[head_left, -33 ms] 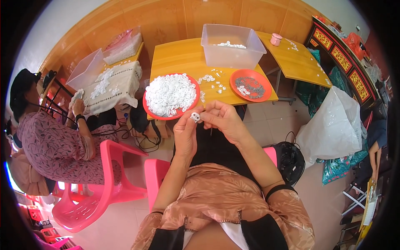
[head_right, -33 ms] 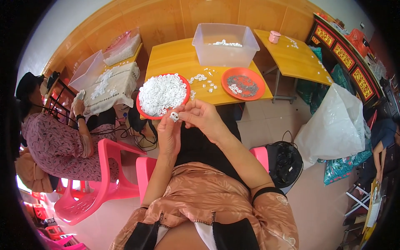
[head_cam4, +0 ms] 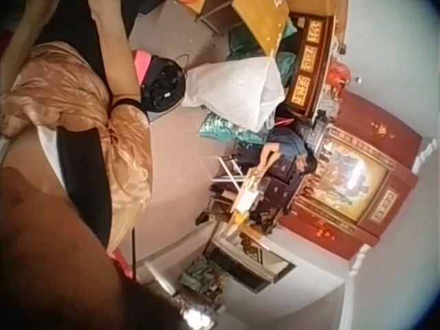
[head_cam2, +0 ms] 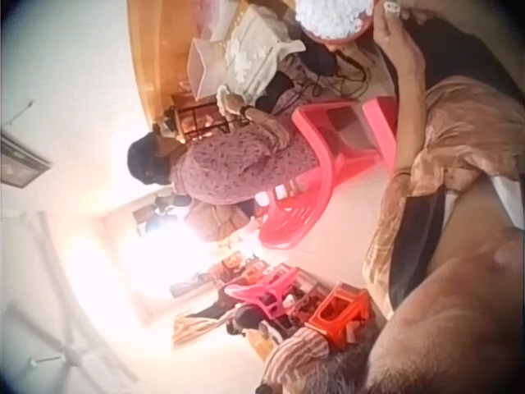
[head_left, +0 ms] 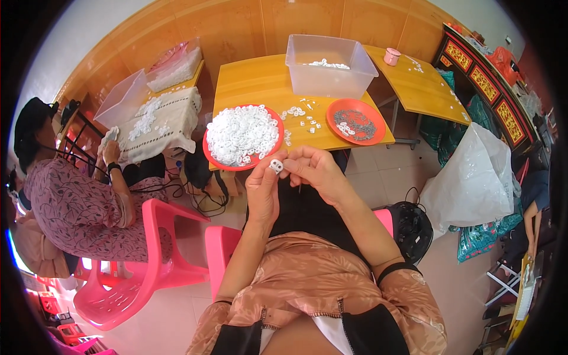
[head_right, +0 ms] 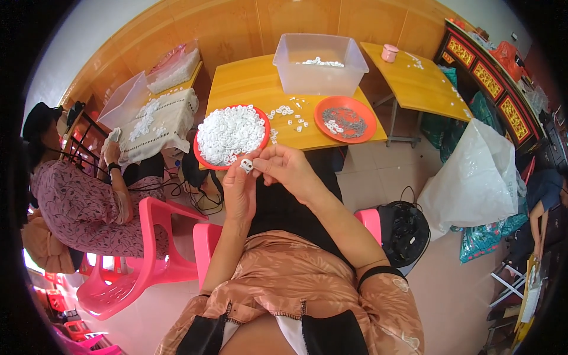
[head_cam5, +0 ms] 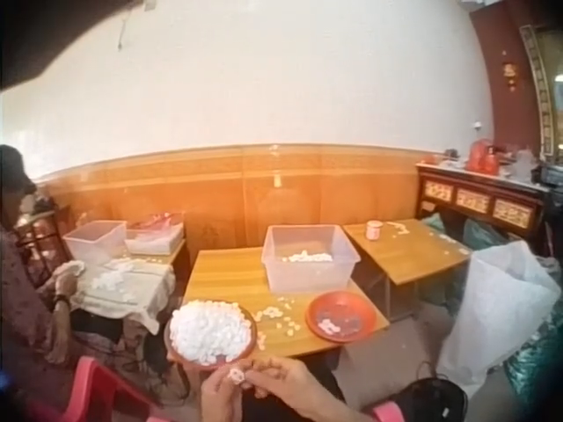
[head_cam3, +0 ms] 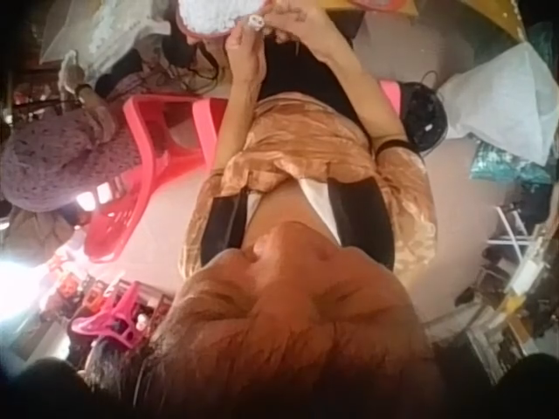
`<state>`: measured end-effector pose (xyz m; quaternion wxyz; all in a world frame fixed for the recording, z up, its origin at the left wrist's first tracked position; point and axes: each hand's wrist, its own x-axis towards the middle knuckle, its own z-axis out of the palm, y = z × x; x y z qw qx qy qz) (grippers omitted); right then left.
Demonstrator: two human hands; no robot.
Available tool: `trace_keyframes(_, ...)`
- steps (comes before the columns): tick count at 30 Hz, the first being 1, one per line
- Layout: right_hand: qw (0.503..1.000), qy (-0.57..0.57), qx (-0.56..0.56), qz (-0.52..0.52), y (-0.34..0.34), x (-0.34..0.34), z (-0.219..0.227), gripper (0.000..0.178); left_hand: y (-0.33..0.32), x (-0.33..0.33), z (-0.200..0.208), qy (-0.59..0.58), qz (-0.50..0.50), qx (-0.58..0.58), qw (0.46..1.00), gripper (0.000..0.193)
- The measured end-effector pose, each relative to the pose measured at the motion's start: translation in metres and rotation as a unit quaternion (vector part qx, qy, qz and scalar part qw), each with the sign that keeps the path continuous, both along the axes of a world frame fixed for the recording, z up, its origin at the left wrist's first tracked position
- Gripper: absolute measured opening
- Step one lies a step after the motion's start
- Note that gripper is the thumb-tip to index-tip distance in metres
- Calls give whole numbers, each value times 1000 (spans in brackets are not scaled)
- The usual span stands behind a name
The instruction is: Assembling small metal pins into white plastic rings at a workshop table.
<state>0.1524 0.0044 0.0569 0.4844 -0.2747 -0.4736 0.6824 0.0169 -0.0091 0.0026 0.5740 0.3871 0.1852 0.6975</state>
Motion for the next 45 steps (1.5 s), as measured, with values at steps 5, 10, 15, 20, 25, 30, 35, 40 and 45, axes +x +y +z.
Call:
trace_keyframes(5,995,-78,37,48,-3,-6,-1,24,-1,1,1,8,14,-35,999,27)
trace_keyframes(10,994,-54,-8,95,5,4,-6,24,-3,-2,12,38,-3,-13,999,26)
trace_keyframes(15,992,-43,-14,120,4,3,-10,23,0,-3,3,76,11,-9,997,28)
trace_keyframes(20,920,-274,279,8,-13,-2,10,20,-3,-4,6,24,5,-42,999,31)
trace_keyframes(25,861,-341,374,-44,-12,-3,4,22,-4,-3,9,20,12,-19,1000,32)
trace_keyframes(30,829,-339,434,-95,-10,-7,-4,24,-8,2,11,27,13,-11,1000,34)
trace_keyframes(35,791,-386,449,-150,-6,-10,-23,27,-10,11,10,2,20,-31,999,34)
trace_keyframes(40,774,-376,478,-176,-5,-11,-23,30,-15,16,13,0,29,-34,999,34)
trace_keyframes(45,760,-381,490,-193,-5,-13,-23,29,-18,18,16,-2,29,-45,999,36)
